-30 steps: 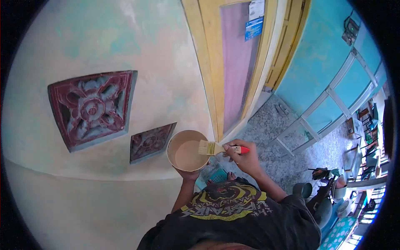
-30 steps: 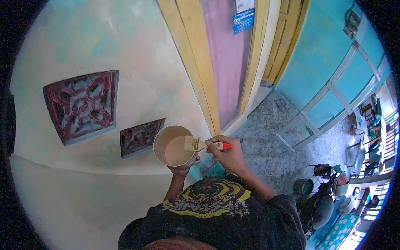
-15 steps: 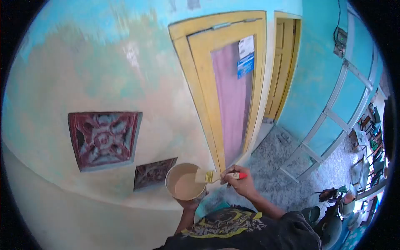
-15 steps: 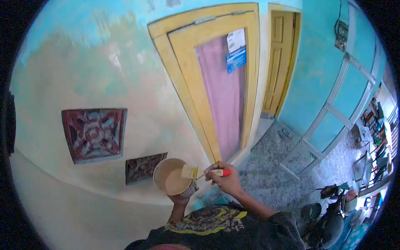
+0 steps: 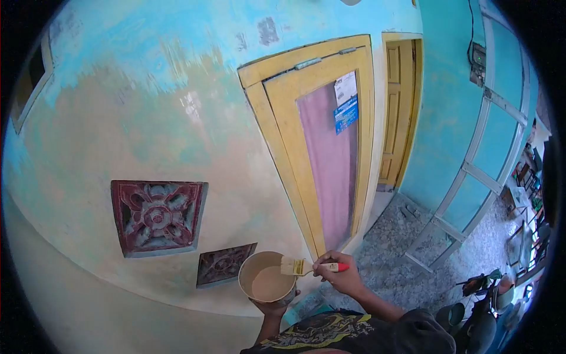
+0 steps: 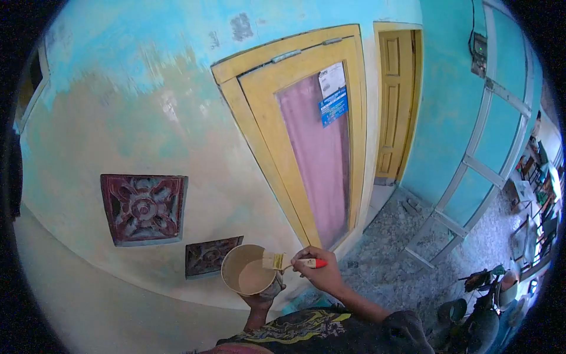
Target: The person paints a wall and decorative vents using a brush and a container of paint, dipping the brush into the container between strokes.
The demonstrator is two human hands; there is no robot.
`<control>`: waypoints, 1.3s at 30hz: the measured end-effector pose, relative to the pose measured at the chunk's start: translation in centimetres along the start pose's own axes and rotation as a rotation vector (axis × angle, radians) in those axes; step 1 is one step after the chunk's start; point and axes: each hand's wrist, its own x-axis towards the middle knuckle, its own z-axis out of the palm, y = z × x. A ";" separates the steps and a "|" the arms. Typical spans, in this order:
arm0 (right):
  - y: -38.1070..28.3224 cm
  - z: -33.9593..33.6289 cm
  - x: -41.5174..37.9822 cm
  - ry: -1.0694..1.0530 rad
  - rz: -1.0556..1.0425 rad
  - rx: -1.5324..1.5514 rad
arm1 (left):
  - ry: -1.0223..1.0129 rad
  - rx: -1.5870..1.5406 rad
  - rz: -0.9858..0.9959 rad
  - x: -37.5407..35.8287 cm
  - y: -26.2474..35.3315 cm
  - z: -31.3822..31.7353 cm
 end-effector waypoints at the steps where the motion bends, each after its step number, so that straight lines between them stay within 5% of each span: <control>1: 0.0 0.0 -0.2 0.003 -0.008 -0.013 | -0.011 0.000 -0.003 0.0 -0.1 -0.5; 13: -0.2 -0.9 -0.6 0.054 -0.042 0.035 | -0.067 -0.259 -0.056 -0.9 -0.1 2.6; 26: 0.0 -0.5 -0.4 0.121 -0.207 -0.034 | -0.084 -0.168 -0.077 -1.0 -0.4 1.9; 39: -1.0 0.3 -0.5 0.112 -0.126 0.019 | 0.021 -0.173 -0.086 -2.0 0.1 1.7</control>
